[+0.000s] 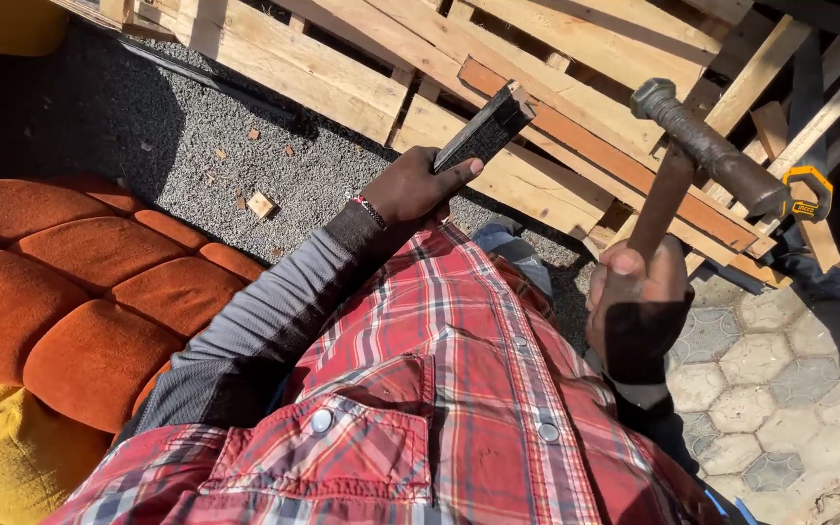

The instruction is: The person is repairing or assembling a wooden furniture frame by positioning wooden slats and hammering nails into them.

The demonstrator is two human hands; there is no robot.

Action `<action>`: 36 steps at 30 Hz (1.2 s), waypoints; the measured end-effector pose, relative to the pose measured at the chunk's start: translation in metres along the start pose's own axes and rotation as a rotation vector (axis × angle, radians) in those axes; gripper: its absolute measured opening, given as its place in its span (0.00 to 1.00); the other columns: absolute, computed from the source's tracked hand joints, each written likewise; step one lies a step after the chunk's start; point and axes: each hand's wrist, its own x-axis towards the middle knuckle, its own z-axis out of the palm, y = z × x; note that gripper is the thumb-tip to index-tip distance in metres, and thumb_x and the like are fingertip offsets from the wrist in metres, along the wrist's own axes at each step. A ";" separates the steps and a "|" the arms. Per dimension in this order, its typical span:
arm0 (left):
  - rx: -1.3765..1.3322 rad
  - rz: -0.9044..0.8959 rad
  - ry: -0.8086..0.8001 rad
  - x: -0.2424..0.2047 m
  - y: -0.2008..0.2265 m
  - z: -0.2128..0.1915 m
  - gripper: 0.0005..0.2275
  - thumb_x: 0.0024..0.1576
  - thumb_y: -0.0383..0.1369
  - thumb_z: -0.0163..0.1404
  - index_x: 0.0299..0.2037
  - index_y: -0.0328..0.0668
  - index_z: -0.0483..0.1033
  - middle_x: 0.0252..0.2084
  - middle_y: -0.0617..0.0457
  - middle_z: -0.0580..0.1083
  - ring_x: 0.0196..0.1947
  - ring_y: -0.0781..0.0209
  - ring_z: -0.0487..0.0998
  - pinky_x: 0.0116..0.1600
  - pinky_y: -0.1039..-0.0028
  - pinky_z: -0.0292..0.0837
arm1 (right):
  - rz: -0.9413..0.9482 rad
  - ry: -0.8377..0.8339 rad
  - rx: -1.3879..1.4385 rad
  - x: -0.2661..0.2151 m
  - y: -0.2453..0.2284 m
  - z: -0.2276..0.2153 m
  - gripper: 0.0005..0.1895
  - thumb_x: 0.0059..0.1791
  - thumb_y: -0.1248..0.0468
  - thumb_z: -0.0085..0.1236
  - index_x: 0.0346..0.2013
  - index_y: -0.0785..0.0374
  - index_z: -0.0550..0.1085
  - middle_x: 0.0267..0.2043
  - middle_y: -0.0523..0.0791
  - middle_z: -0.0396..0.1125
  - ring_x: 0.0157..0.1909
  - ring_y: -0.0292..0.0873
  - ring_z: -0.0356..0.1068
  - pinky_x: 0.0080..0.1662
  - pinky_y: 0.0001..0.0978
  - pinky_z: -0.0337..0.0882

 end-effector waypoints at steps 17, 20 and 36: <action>-0.057 0.046 0.035 0.008 0.006 -0.009 0.28 0.69 0.61 0.59 0.43 0.39 0.80 0.23 0.43 0.81 0.20 0.54 0.87 0.29 0.69 0.86 | -0.042 0.108 0.266 0.023 0.074 0.030 0.32 0.63 0.28 0.51 0.51 0.54 0.71 0.40 0.46 0.71 0.29 0.43 0.72 0.36 0.26 0.74; -0.065 0.062 0.013 0.022 -0.002 -0.009 0.27 0.68 0.61 0.60 0.42 0.40 0.79 0.23 0.44 0.81 0.19 0.56 0.87 0.28 0.69 0.85 | -0.369 0.191 -0.304 0.016 0.045 0.057 0.28 0.67 0.45 0.67 0.34 0.62 0.72 0.30 0.51 0.63 0.31 0.59 0.67 0.45 0.41 0.70; -0.168 0.042 -0.037 0.000 0.021 -0.009 0.26 0.68 0.58 0.62 0.40 0.37 0.81 0.22 0.42 0.79 0.17 0.55 0.84 0.24 0.69 0.83 | -0.477 -0.037 -0.093 0.046 0.070 0.044 0.26 0.66 0.56 0.62 0.66 0.81 0.80 0.33 0.61 0.73 0.35 0.57 0.79 0.35 0.45 0.71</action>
